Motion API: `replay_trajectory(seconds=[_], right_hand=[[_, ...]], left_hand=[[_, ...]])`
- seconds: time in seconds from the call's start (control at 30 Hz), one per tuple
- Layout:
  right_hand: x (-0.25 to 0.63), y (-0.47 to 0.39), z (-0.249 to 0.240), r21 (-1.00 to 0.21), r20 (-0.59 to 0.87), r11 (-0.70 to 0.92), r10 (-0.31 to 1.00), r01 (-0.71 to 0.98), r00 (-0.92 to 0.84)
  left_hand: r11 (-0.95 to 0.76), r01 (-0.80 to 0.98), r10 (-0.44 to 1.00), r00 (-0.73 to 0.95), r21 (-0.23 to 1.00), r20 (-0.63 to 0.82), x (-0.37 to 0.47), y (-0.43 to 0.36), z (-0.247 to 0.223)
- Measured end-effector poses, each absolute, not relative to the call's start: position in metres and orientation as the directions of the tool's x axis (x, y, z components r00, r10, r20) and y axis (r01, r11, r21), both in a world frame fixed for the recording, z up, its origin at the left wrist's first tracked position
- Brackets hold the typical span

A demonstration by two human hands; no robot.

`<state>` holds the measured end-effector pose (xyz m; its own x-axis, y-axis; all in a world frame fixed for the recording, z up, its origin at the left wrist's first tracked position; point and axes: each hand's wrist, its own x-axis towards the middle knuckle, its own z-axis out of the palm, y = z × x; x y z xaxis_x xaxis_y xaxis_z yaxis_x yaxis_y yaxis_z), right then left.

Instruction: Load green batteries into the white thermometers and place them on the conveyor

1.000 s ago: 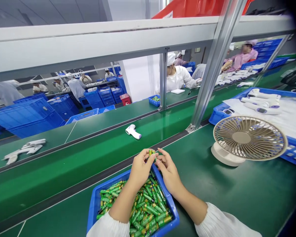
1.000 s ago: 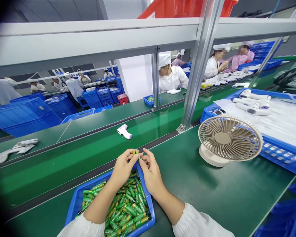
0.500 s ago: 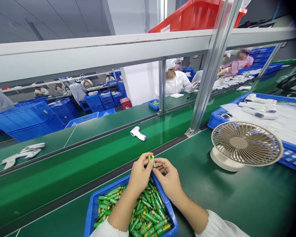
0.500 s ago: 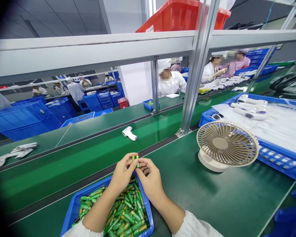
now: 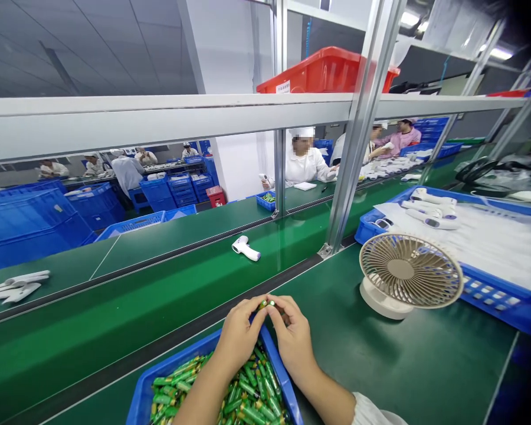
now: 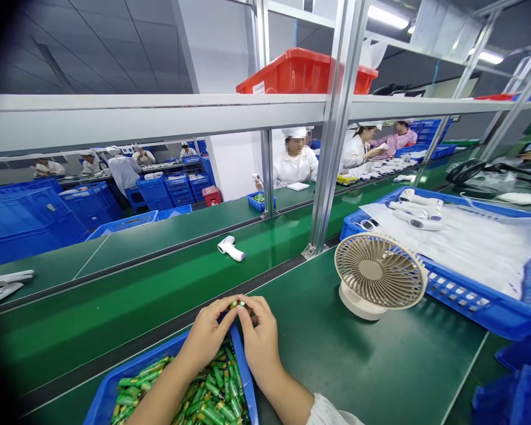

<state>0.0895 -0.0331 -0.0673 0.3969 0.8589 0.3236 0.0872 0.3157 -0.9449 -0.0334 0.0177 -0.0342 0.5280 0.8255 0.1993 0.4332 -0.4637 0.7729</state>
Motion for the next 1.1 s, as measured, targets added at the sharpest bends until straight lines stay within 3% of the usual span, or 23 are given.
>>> replay_trajectory(seconds=[0.17,0.67,1.1], right_hand=[[0.089,-0.028,-0.078,-0.960,0.263,0.279,0.888,0.011,0.376],[0.086,-0.028,-0.070,-0.954,0.299,0.282,0.905,0.101,0.302],[0.083,-0.024,-0.080,-0.960,0.279,0.263,0.910,0.092,0.308]], left_hand=[[-0.460,0.576,0.844,0.521,0.676,0.130,-0.035,0.017,-0.040],[-0.411,0.579,0.847,0.528,0.704,0.060,-0.037,0.024,-0.046],[-0.522,0.566,0.824,0.529,0.638,0.204,-0.040,0.031,-0.055]])
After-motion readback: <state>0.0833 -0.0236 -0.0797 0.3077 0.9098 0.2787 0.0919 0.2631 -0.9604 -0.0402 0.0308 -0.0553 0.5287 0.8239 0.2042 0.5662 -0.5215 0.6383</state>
